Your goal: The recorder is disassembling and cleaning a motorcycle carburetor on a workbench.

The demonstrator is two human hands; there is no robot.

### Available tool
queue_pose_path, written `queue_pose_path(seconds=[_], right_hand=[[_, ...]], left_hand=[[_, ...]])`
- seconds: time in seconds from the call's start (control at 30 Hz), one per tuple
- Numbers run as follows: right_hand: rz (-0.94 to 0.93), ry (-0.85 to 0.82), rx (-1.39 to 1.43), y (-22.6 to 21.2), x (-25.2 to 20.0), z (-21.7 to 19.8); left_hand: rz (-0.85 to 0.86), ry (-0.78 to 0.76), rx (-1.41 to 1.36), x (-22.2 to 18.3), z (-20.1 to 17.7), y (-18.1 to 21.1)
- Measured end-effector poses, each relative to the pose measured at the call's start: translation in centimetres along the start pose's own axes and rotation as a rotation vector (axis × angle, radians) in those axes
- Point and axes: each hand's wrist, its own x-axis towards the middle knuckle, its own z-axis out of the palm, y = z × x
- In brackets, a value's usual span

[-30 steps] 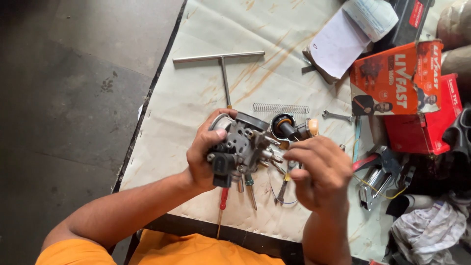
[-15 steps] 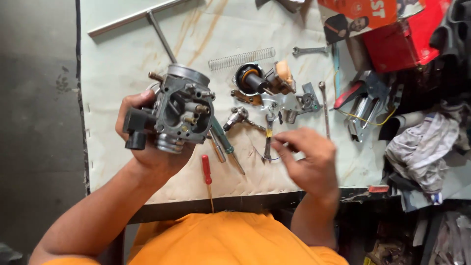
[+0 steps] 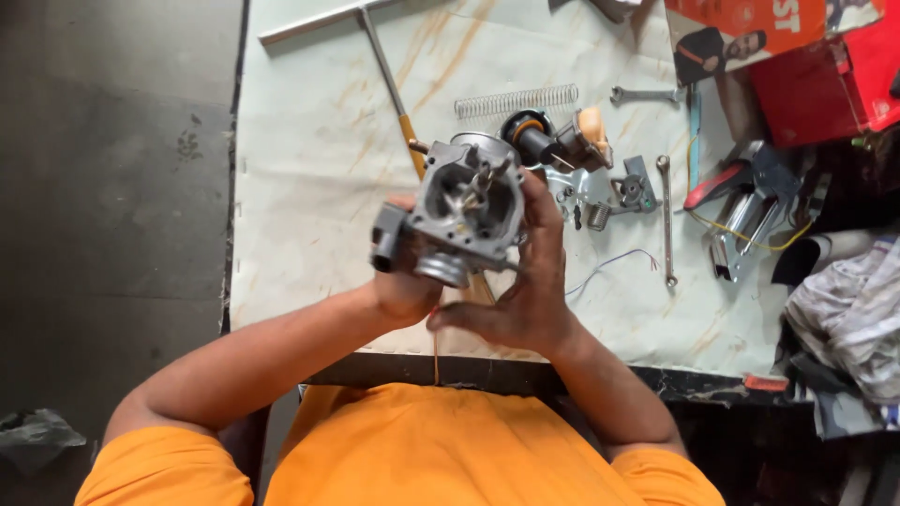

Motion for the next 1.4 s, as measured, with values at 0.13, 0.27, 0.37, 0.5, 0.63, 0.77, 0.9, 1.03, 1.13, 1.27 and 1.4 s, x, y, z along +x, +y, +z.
queue_pose_path(seconds=[0.13,0.27,0.37,0.5,0.63,0.77,0.9,1.03,1.13,1.27,1.4], right_hand=[[0.092,0.042,0.199,1.1,-0.2,-0.4],[0.101,0.127,0.199,2.0,-0.7,-1.8],[0.210,0.132,0.415,5.0,-3.4,-3.4],[0.548,0.368,0.691,7.8,-5.6,-4.9],[0.373,0.202,0.639,8.5,-6.4,-6.5],[0.334,0.083,0.544,10.8,-7.9,-6.8],[0.509,0.181,0.538,13.3,-9.4,-6.5],[0.597,-0.062,1.503,10.0,-6.4,-6.5],[0.576,-0.237,1.268,6.0,-2.8,-6.7],[0.630,-0.194,1.260,6.2,-3.3,-6.2],[0.685,-0.123,1.245,7.6,-4.2,-7.9]], left_hand=[[0.118,0.092,0.428,0.4,-0.3,-1.1],[-0.015,-0.088,0.440,1.1,3.3,2.4],[0.297,-0.302,1.056,1.3,5.3,4.6],[-0.063,0.048,1.817,-0.1,9.5,6.6],[-0.347,0.237,2.145,-2.2,10.1,4.5],[-0.265,0.386,2.085,-3.9,8.3,2.7],[-0.093,0.364,1.631,-3.2,7.9,5.6],[0.059,0.222,1.193,-0.6,9.9,12.2],[0.313,-0.113,0.862,4.2,12.7,16.1],[0.333,-0.360,0.739,11.3,15.1,17.6],[0.306,-0.401,0.679,14.2,15.6,15.0]])
